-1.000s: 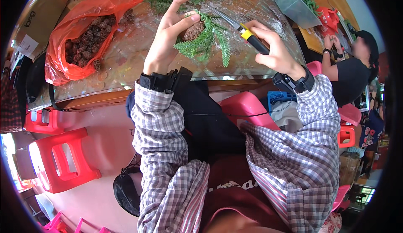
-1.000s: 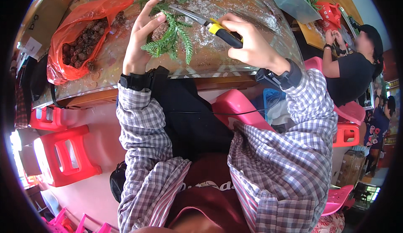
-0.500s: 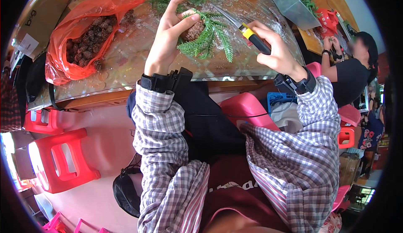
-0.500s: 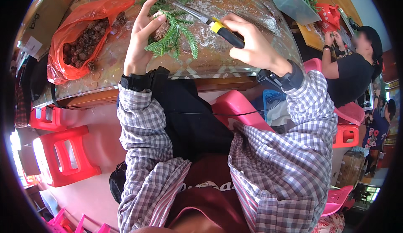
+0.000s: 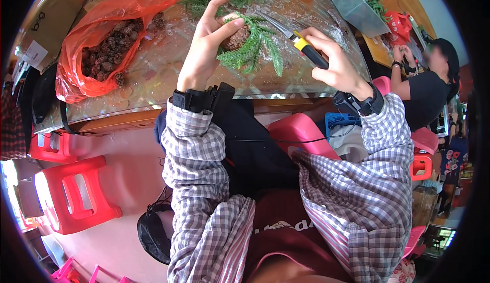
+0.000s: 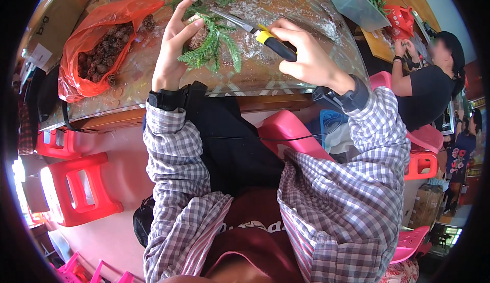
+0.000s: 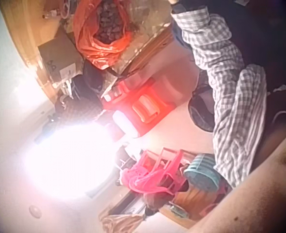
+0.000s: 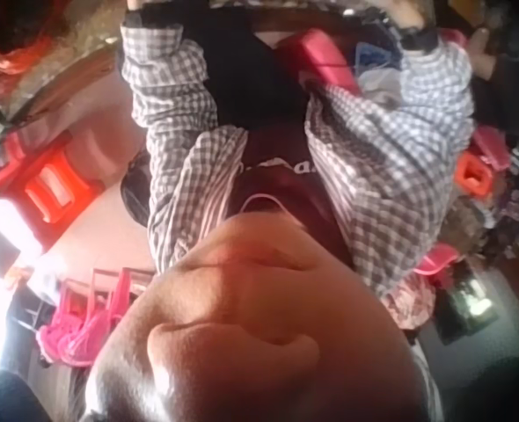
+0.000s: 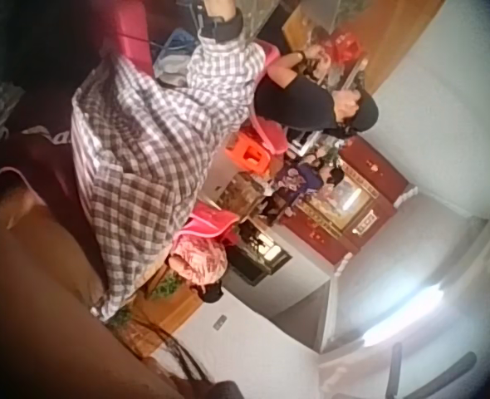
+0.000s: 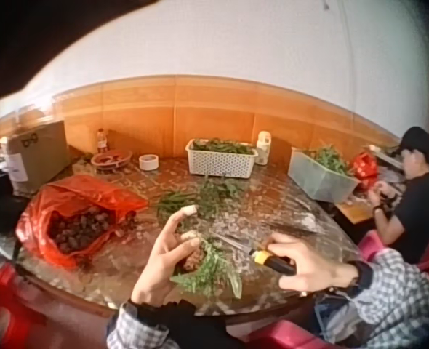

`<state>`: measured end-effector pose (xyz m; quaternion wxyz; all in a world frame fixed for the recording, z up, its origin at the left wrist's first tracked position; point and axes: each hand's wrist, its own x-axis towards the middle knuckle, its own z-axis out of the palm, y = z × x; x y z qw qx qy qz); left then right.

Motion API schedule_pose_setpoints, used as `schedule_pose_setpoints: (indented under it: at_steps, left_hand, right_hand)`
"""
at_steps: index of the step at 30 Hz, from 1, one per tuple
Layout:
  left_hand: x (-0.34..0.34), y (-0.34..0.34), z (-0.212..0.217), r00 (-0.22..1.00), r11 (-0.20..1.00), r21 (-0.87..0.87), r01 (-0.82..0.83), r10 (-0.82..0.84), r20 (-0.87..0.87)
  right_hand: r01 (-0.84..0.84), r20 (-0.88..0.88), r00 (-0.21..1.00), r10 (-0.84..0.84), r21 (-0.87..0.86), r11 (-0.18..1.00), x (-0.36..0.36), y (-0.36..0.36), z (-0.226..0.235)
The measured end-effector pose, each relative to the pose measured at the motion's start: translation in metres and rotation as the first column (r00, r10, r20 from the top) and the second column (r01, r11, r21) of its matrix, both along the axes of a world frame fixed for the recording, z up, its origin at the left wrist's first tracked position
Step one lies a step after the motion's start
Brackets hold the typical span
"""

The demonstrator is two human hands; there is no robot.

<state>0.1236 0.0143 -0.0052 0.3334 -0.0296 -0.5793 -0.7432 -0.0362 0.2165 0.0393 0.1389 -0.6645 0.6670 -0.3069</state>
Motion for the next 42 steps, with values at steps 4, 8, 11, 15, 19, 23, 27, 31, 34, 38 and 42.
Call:
schedule_pose_setpoints:
  at_steps: [4,8,11,15,19,23,27,31,34,38,42]
  left_hand:
    - [0.000,0.003,0.002,0.999,0.999,0.006,0.041,-0.041,-0.011]
    - [0.001,0.005,0.003,0.998,0.998,0.034,0.056,-0.055,-0.025]
    - [0.001,0.006,0.004,0.999,0.999,0.021,0.041,-0.040,-0.018]
    - [0.001,0.005,0.003,0.999,0.999,0.021,0.041,-0.041,-0.020]
    - [0.001,0.005,0.003,0.999,0.999,-0.003,0.033,-0.033,-0.014]
    - [-0.001,0.011,0.005,0.998,0.998,-0.057,-0.039,0.037,-0.046]
    - [-0.004,0.019,0.004,0.893,0.774,-0.449,-0.446,0.419,-0.166]
    - [-0.011,0.023,0.001,0.740,0.487,-0.579,-0.653,0.574,-0.351]
    - [-0.008,0.021,0.002,0.752,0.540,-0.541,-0.644,0.576,-0.320]
    - [-0.003,0.020,0.005,0.841,0.731,-0.425,-0.534,0.513,-0.173]
    - [0.000,0.020,0.006,0.867,0.789,-0.364,-0.496,0.474,-0.155]
  right_hand:
    - [0.015,0.053,0.998,-0.016,0.013,1.000,0.000,0.000,0.000]
    - [0.027,0.115,0.993,-0.032,0.044,0.999,-0.001,0.001,0.000]
    - [0.011,0.075,0.997,-0.011,0.005,1.000,-0.002,0.003,-0.001]
    - [0.007,0.044,0.999,-0.007,-0.006,1.000,-0.002,0.003,-0.004]
    - [0.009,0.066,0.998,-0.006,-0.044,0.999,-0.001,0.002,-0.005]
    - [0.030,0.012,0.999,-0.030,-0.036,0.999,0.002,0.000,-0.001]
    - [0.094,0.037,0.995,-0.093,-0.010,0.996,0.007,0.000,-0.001]
    - [0.136,0.143,0.978,-0.152,0.117,0.984,0.003,0.001,-0.003]
    - [0.062,0.069,0.996,-0.063,0.020,0.998,-0.003,0.000,-0.007]
    - [0.021,-0.004,1.000,-0.021,-0.146,0.989,0.003,-0.003,-0.011]
    - [0.064,-0.089,0.994,-0.069,-0.062,0.996,0.006,-0.003,-0.002]
